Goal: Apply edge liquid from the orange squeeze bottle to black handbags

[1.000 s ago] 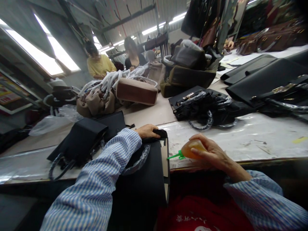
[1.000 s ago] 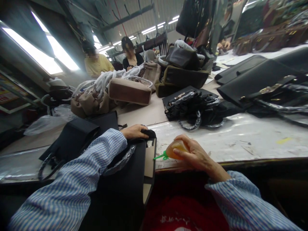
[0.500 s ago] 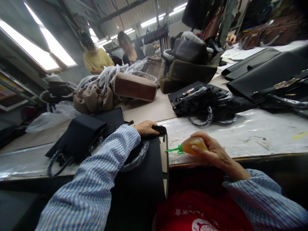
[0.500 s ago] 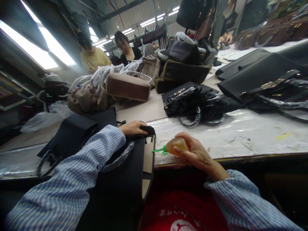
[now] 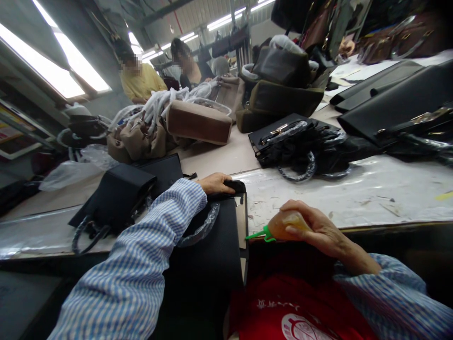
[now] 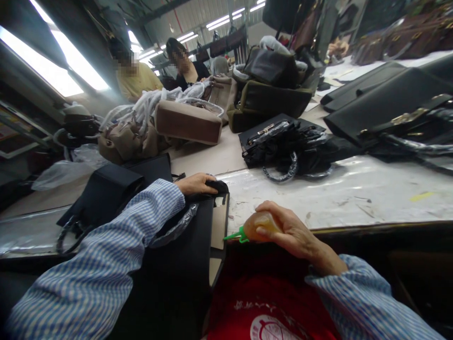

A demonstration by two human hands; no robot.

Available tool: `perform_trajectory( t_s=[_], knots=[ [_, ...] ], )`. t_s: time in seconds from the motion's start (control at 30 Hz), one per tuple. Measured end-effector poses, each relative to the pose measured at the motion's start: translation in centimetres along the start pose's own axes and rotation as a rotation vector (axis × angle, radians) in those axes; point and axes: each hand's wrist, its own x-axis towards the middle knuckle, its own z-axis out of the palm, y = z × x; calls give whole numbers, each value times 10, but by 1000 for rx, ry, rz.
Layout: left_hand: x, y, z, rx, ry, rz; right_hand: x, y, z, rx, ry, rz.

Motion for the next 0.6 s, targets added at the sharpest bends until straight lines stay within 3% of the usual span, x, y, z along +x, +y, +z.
perform_trajectory(
  t_s=[0.1,0.27,0.47,0.6],
  knots=[
    [0,0,1,-10,7,-4,-5,-3,3,18,63,-13],
    [0,0,2,-24,9,-1,-8,-10,4,4,-79,-13],
    [-1,0,2,-32,11,4,-7,-5,9,20,125,17],
    [-2,1,1,-33,7,1,-12,-1,9,2,62,-16]
  ],
)
